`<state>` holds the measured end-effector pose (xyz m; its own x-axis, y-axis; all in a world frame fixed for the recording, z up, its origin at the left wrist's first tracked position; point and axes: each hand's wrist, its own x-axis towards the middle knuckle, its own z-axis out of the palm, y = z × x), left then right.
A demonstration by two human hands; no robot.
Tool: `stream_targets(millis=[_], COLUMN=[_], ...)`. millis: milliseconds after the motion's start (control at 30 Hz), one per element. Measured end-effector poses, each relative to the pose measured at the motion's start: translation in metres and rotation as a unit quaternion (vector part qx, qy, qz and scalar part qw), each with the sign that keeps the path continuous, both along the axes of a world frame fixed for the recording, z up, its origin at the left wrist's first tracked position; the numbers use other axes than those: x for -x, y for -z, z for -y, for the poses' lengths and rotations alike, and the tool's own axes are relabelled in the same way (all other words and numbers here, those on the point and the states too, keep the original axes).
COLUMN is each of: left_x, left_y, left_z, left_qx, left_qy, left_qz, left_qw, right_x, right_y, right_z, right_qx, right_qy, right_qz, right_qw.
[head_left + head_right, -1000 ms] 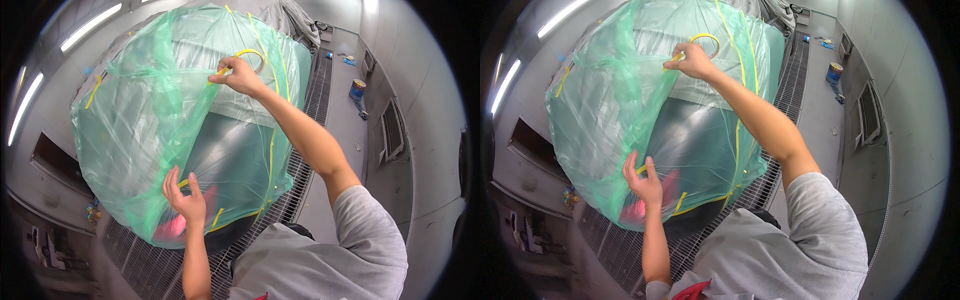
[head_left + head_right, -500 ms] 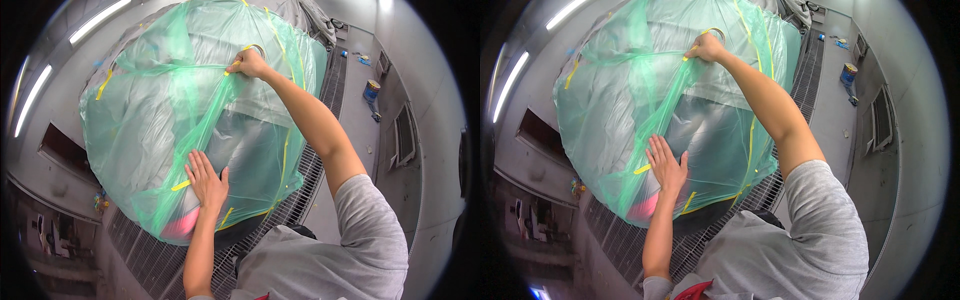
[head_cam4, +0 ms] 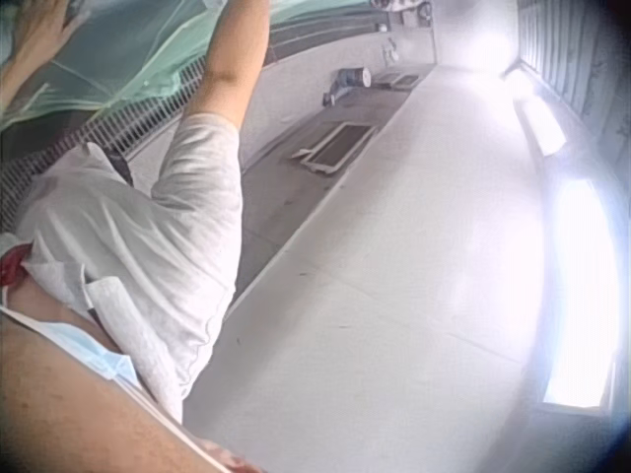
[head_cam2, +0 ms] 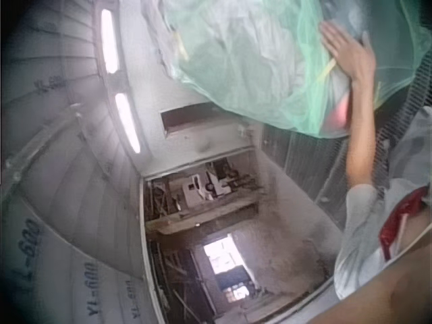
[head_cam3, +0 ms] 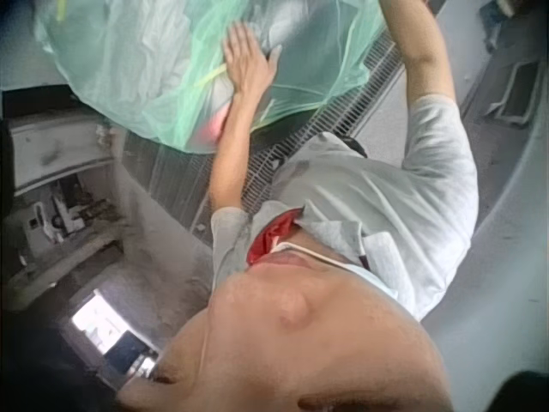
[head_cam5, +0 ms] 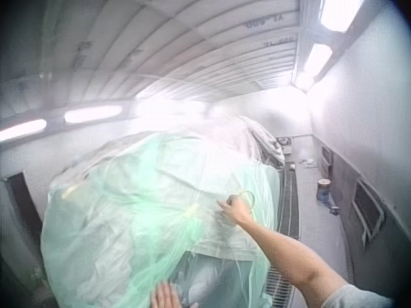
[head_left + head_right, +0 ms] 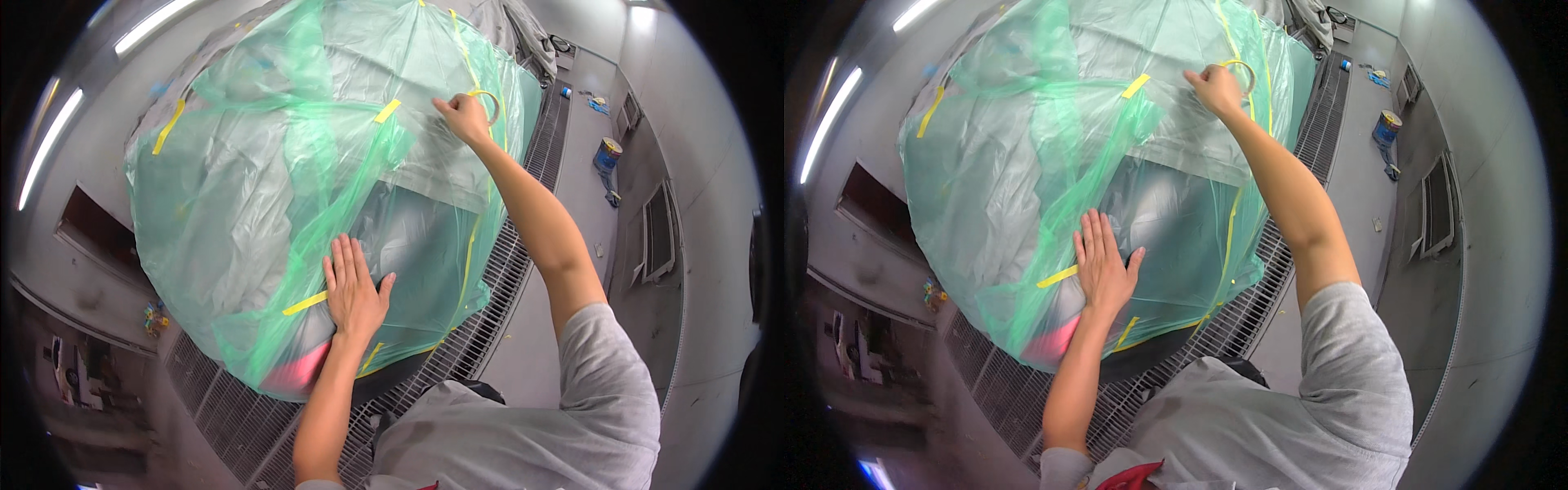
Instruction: The person covers the rear of a car with a green plastic sheet and secures it using yellow masking tape. They smooth the plastic, apply tape along the edges, and add additional tape strips to hold the sheet in place around the taillights and trunk.
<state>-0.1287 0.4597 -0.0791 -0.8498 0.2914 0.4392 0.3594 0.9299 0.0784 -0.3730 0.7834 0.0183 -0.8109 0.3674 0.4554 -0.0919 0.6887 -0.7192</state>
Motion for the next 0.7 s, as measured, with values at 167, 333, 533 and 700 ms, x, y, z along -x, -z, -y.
stream_targets(millis=[167, 333, 533, 700], left_x=[0.007, -0.033, -0.124, -0.208], left_y=[-0.006, -0.010, -0.007, 0.037], left_z=[-0.015, -0.011, 0.080, 0.210], left_qx=[-0.073, -0.233, -0.389, -0.458], left_qy=[0.099, 0.179, 0.203, 0.124], left_qz=[-0.024, -0.066, -0.069, -0.070], left_qw=[0.992, 0.954, 0.896, 0.877], right_x=[-0.067, -0.177, -0.295, -0.382], right_y=[0.016, 0.023, 0.035, 0.055], right_z=[0.020, 0.092, 0.225, 0.374], right_qx=[0.004, 0.078, 0.133, 0.144], right_qy=[-0.032, -0.158, -0.293, -0.426], right_qz=[-0.098, -0.142, -0.111, -0.028], right_qw=[0.995, 0.974, 0.940, 0.893])
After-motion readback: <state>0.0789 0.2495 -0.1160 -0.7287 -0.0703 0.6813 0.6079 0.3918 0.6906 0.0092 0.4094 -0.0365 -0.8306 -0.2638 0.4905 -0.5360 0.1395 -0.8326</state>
